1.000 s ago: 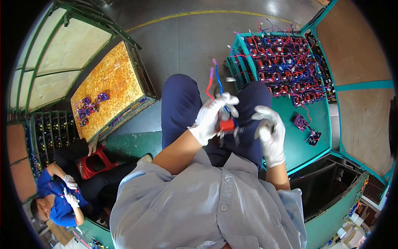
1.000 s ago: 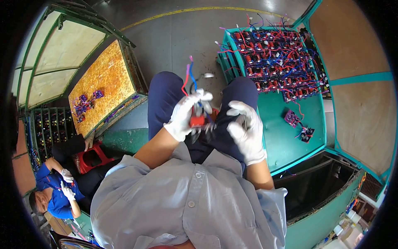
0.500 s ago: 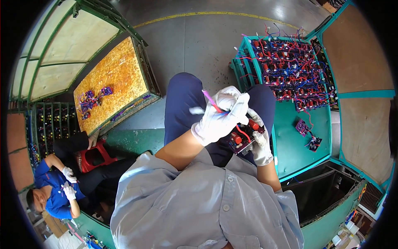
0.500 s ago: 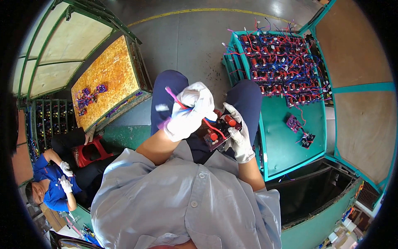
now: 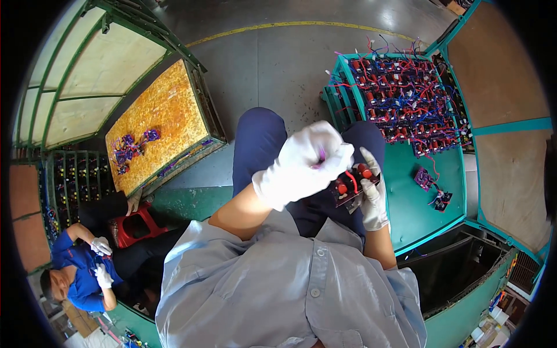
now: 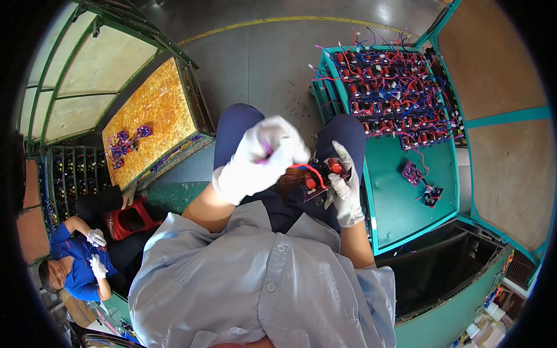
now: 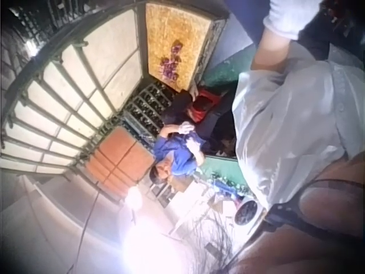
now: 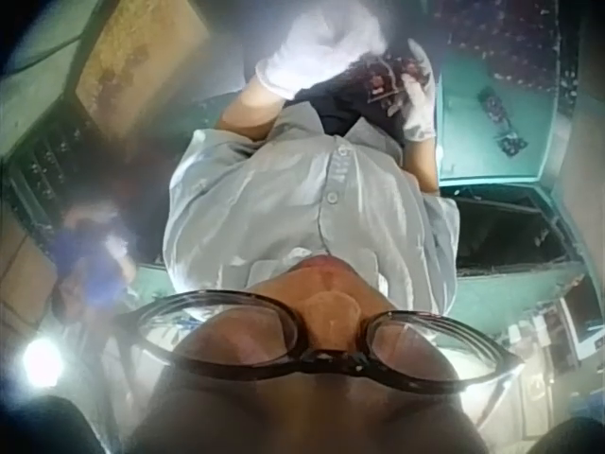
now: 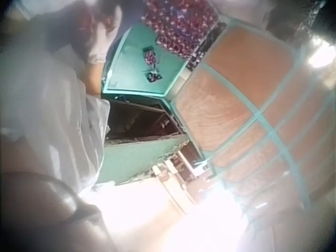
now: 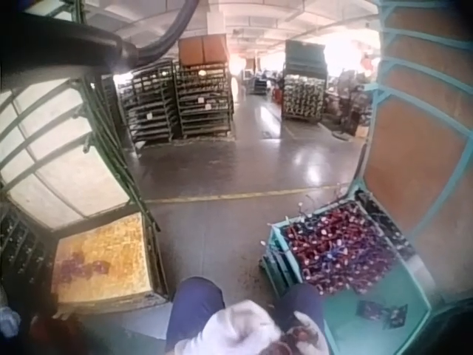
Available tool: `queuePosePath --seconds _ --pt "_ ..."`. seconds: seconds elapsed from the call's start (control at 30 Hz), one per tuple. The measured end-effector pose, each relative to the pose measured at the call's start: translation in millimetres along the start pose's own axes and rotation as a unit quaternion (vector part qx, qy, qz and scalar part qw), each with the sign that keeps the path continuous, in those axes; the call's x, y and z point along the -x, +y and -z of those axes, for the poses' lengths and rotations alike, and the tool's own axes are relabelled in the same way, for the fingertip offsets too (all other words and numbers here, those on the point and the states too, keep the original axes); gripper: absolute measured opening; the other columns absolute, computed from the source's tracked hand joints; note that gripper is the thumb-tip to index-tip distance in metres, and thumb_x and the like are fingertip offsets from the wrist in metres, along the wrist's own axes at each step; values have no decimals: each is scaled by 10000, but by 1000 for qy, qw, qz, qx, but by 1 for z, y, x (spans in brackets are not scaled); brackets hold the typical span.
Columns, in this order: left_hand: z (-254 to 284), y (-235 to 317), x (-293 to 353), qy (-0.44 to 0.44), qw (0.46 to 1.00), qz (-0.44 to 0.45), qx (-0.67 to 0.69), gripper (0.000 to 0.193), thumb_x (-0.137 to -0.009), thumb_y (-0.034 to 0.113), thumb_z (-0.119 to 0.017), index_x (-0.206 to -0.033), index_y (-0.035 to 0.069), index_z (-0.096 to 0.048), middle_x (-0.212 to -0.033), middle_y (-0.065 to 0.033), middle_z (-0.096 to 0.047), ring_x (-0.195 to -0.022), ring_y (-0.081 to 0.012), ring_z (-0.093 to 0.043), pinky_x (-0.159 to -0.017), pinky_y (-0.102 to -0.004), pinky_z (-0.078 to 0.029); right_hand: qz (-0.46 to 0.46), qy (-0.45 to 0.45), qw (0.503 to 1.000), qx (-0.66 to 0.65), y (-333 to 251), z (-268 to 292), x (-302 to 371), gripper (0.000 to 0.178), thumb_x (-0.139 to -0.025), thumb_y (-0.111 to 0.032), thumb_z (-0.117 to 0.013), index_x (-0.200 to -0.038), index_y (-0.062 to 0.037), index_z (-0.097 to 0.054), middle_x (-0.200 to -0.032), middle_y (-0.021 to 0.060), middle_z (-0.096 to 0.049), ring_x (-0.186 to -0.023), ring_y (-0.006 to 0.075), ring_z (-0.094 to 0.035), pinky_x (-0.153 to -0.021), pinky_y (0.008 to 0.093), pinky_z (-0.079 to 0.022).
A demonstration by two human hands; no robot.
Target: The person assembles components onto purple circuit boards by hand, connecting wires and other components.
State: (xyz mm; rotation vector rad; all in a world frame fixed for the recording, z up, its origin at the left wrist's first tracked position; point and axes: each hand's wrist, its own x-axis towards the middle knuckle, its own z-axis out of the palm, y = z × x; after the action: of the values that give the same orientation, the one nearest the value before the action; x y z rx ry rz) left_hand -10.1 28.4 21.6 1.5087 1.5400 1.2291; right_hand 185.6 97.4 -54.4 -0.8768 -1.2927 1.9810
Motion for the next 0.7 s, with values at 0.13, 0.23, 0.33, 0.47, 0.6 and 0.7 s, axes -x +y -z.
queuePosePath --seconds 0.13,0.23,0.33,0.47,0.6,0.7 --pt "-22 -23 7 -51 927 35 370 656 -846 246 -527 -1345 3 -178 -1314 -105 -350 -1179 -143 -366 -983 -284 -285 10 -27 997 -69 -30 -18 -9 829 -644 -364 -725 -1294 -57 -313 -937 43 -509 -480 35 -447 -362 145 -329" --pt "-35 -25 14 -70 913 174 362 567 -825 34 -467 -1344 78 -242 -797 38 -468 -623 1 -424 -562 -149 -374 77 -37 996 36 -50 -33 -11 849 -654 -413 -707 -1290 -20 -305 -1037 99 -499 -778 112 -524 -605 194 -438" --pt "-27 -10 12 21 891 140 432 382 -872 123 -486 -1223 -5 -401 -934 -18 -558 -765 -40 -503 -697 -188 -430 76 -8 997 21 -57 -47 -7 883 -657 -477 -684 -1284 11 -299 -1103 135 -502 -838 127 -543 -623 190 -454" --pt "-26 -15 21 32 717 210 664 428 -848 115 -539 -1224 -27 -391 -1009 -88 -571 -879 -152 -564 -783 -275 -456 29 -56 994 -92 -70 -50 -2 907 -670 -443 -694 -1308 16 -240 -1147 162 -501 -828 127 -565 -573 179 -451" --pt "-28 -5 27 68 628 276 724 450 -918 364 -370 -1155 -14 -429 -959 -100 -577 -855 -196 -591 -805 -306 -461 82 -63 995 -10 -58 -55 3 683 -663 -173 -711 -1223 31 -378 -1098 109 -530 -890 152 -560 -765 242 -449" --pt "-32 5 17 145 639 340 675 422 -912 378 -386 -1055 -1 -504 -866 -55 -589 -733 -140 -579 -724 -255 -460 127 0 992 16 -69 -65 11 587 -687 -207 -696 -1148 55 -445 -1066 117 -551 -945 161 -544 -843 263 -412"
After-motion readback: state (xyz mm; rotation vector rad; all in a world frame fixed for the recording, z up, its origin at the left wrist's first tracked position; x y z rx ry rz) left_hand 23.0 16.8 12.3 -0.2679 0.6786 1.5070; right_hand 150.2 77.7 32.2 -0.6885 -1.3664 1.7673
